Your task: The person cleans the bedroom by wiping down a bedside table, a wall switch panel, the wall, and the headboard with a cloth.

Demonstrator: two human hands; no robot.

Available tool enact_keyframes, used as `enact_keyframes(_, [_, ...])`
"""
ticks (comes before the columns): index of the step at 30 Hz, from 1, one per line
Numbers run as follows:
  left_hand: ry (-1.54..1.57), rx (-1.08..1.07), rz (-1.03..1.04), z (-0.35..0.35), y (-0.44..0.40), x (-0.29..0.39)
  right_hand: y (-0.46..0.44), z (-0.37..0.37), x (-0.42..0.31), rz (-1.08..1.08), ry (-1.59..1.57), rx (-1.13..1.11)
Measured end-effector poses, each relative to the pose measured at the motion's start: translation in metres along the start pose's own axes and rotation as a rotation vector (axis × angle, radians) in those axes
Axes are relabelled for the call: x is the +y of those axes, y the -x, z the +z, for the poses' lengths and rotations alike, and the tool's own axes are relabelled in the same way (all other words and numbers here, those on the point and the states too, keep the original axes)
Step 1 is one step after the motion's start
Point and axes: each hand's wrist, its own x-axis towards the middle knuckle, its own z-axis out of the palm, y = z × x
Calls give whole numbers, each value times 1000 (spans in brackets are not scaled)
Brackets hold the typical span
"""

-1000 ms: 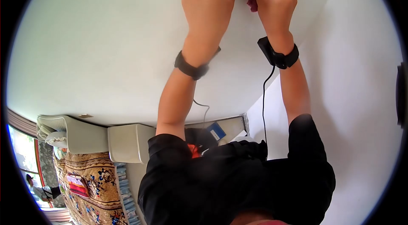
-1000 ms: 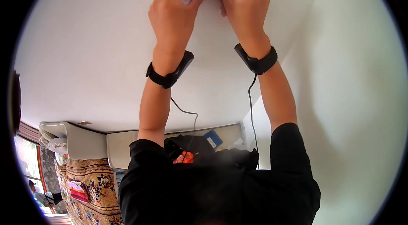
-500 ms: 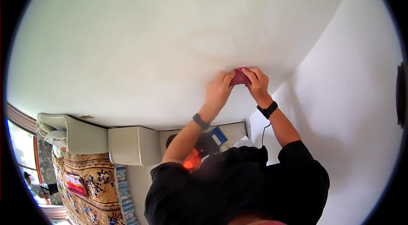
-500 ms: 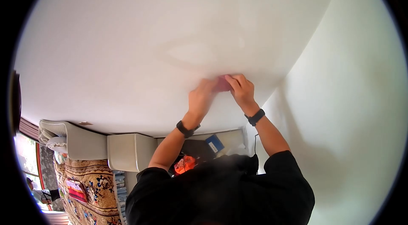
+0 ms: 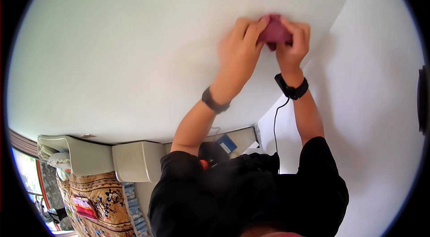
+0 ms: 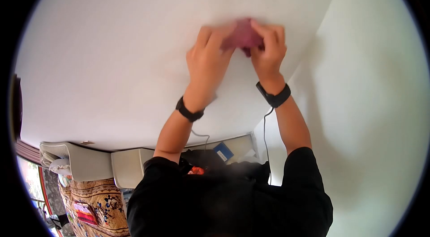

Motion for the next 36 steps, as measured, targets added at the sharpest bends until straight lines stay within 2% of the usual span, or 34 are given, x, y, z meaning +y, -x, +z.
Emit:
enact_keyframes(3, [-6, -161, -111, -7, 76, -16, 73, -7, 3, 42, -29, -151])
enact_keyframes(5, [-17, -221, -221, -14, 137, -31, 133, -10, -8, 30, -84, -342])
enact_keyframes(9, [-57, -255, -398, -39, 172, -42, 150, 5, -34, 6, -177, -469])
enact_keyframes(10, [-104, -222, -371, -45, 172, -45, 145, 8, -37, -54, -153, -464])
enact_keyframes(12, [-196, -156, -317, -56, 152, -45, 124, 20, -44, -91, -160, -422])
enact_keyframes(15, [-175, 36, -221, -67, 110, -54, 74, 36, -60, -121, -129, -332])
enact_keyframes(17, [-207, 147, -138, -79, 60, -57, 24, 55, -73, -121, -171, -210])
enact_keyframes(19, [-248, 223, -67, -94, 5, -51, -25, 67, -88, -49, -188, -186])
enact_keyframes(20, [-252, 255, -27, -102, -19, -48, -44, 78, -88, -112, -211, -75])
enact_keyframes(21, [-254, 292, 17, -107, -35, -45, -56, 80, -95, -133, -220, -67])
enact_keyframes(23, [-266, 221, -16, -116, -42, -39, -71, 83, -103, -182, -297, -29])
enact_keyframes(24, [-272, 187, -35, -119, -40, -37, -62, 82, -103, -132, -283, -70])
enact_keyframes(27, [-168, 160, -78, -113, 23, -57, -8, 74, -100, -60, -210, -210])
enact_keyframes(32, [-194, 34, -385, -98, 159, -72, 107, 57, -102, 23, -295, -434])
enact_keyframes(36, [-250, -78, -443, -89, 204, -70, 156, 47, -100, 93, -313, -544])
